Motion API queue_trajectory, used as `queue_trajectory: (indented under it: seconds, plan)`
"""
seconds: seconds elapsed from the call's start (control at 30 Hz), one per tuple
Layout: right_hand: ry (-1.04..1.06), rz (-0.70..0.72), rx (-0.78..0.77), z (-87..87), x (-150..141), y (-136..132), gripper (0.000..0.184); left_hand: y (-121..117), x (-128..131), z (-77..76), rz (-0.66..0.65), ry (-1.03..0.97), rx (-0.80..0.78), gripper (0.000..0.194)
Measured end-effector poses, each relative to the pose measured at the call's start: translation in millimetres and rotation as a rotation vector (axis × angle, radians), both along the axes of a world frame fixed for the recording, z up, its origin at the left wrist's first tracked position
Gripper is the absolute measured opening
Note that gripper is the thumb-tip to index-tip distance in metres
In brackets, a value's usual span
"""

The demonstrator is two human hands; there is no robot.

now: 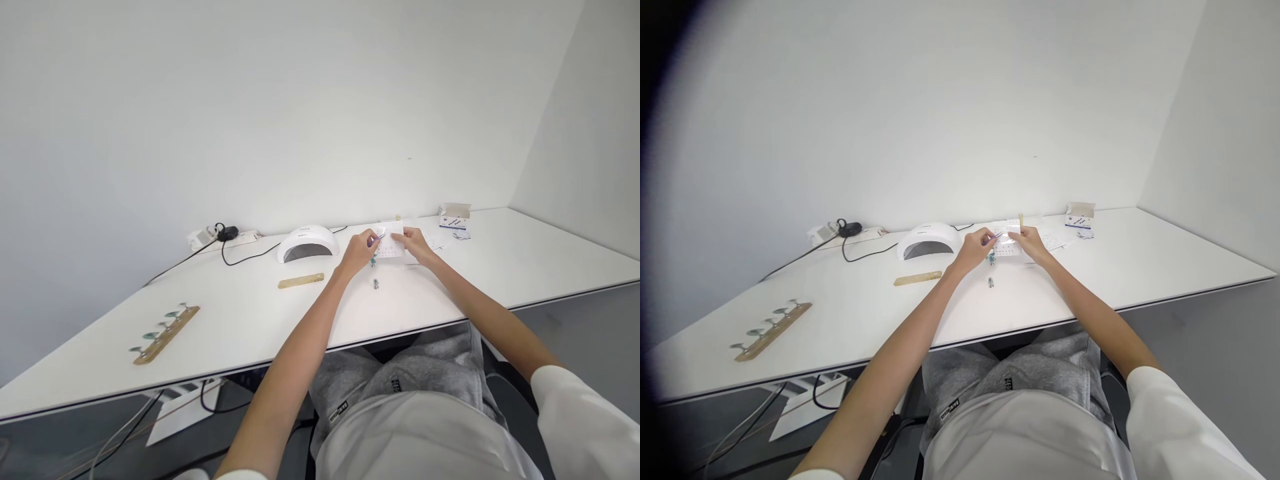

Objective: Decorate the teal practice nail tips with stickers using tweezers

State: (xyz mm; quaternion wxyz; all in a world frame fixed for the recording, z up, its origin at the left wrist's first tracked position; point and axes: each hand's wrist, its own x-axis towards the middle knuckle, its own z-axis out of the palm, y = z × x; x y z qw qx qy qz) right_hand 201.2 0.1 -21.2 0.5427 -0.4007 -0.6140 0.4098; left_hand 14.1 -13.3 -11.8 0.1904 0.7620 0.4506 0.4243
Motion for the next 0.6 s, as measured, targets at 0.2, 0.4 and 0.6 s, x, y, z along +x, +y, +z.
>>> queue_trajectory:
  seconds: [0.2,0.4,0.6]
  plan:
    - [-0.017,-0.038,-0.026,0.9,-0.4,0.0,0.034,-1.7,0.2,1.7,0.001,0.0,0.002,0.016]
    - [-0.008,-0.044,-0.053,3.0,-3.0,-2.3,0.034,-3.4,0.0,2.7,-0.01,-0.022,0.011,0.017]
    - [-0.014,-0.034,-0.054,1.5,-3.1,-1.0,0.035,1.6,-0.6,-0.3,-0.02,-0.037,0.013,0.018]
